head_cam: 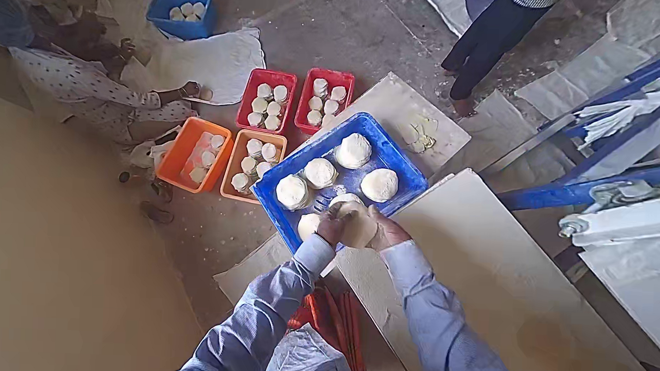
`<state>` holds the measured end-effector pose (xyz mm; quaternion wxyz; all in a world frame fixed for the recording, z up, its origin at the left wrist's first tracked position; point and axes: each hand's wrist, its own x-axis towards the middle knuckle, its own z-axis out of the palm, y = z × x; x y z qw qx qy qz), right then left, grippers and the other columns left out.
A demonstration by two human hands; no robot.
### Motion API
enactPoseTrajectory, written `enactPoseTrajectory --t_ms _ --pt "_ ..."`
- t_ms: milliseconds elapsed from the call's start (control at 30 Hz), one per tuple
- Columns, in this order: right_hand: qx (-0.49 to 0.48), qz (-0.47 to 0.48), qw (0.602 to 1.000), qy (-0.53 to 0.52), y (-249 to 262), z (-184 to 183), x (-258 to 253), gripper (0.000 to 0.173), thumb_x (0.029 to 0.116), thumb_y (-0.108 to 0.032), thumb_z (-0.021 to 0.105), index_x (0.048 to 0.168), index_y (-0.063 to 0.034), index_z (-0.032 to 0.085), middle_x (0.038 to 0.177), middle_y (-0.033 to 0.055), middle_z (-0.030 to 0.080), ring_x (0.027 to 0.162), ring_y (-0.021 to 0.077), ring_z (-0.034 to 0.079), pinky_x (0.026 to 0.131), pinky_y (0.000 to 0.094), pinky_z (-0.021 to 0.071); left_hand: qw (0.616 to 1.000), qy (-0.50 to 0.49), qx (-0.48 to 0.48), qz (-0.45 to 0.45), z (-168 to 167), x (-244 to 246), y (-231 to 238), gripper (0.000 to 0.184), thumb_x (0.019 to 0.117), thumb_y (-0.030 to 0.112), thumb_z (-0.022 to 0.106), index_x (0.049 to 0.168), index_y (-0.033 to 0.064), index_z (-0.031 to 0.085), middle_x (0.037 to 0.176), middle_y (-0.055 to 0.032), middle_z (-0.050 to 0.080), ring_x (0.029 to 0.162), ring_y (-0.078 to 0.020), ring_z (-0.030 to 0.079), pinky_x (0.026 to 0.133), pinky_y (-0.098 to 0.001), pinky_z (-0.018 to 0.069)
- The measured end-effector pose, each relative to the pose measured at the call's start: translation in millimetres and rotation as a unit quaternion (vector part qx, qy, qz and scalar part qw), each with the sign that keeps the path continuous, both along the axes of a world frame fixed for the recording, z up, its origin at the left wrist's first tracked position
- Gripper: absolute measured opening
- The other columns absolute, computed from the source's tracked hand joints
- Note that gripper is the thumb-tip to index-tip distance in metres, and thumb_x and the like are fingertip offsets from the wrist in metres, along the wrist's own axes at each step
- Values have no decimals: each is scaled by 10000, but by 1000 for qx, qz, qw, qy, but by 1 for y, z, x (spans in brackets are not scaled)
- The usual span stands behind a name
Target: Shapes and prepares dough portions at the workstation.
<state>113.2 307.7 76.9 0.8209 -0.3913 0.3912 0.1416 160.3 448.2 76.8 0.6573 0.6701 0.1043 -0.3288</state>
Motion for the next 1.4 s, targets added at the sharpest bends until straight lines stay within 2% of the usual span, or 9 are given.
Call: enactPoseTrajectory --t_ms 100,300,567,667,800,900,1067,1233,1400 --pt "-122 65 989 46 21 -48 79 391 988 -88 654 1368 -59 567 1208 184 645 1009 286 656 808 471 575 999 18 33 33 -49 73 18 383 1036 135 596 1372 -42 544 1305 -262 602 1171 -347 605 1001 -536 498" --pt "-389 159 907 21 33 -128 179 375 941 -181 760 1265 -6 689 1257 219 684 1201 348 635 1058 543 469 981 -34 175 -78 -122 185 29 345 1000 119 642 1299 -48 600 1248 -264 645 1155 -361 635 1006 -534 500" --pt "-561 163 812 -8 45 -73 142 321 1055 -174 553 1237 58 680 1216 258 699 1189 372 661 1070 507 486 870 -157 417 -213 -111 193 28 412 1019 192 594 1369 -22 572 1304 -313 618 1269 -497 559 1074 -659 405" --pt "-552 136 811 -136 43 -15 44 245 992 -39 617 1205 45 702 1127 204 732 1042 306 719 945 467 573 883 -231 356 -202 -85 149 35 432 1042 223 541 1346 -84 547 1335 -329 584 1234 -457 590 1056 -621 443" --pt "-543 103 806 -212 42 30 -136 188 964 -29 608 1070 44 744 998 170 748 926 246 735 846 379 596 917 -290 218 -166 -37 36 32 393 1013 156 572 1277 -135 581 1180 -310 647 975 -295 679 895 -437 561" --pt "-611 84 787 -18 12 42 -275 198 988 -84 604 1084 20 742 1052 152 752 983 217 738 898 364 603 926 -256 134 -241 -11 -73 21 356 1023 133 520 1221 -153 598 1062 -248 684 837 -208 684 748 -371 590" --pt "-561 24 768 309 -103 38 -451 371 1029 -139 604 1345 55 601 1295 260 645 1166 373 662 1018 510 530 900 -59 66 -427 13 -249 -31 273 1028 105 550 1205 -88 628 1025 -200 704 854 -243 705 780 -425 595" --pt "-519 72 781 340 -155 0 -486 515 1027 -271 644 1405 67 556 1341 275 625 1271 416 596 1103 569 434 875 138 76 -458 9 -358 -103 294 1071 129 518 1270 -81 571 1072 -216 682 824 -229 705 769 -374 600" --pt "-507 104 784 344 -154 3 -469 556 991 -378 692 1352 38 612 1331 255 636 1287 410 585 1102 566 432 894 161 104 -405 -2 -407 -155 412 1056 64 525 1432 -67 421 1294 -281 579 960 -308 706 841 -409 596"
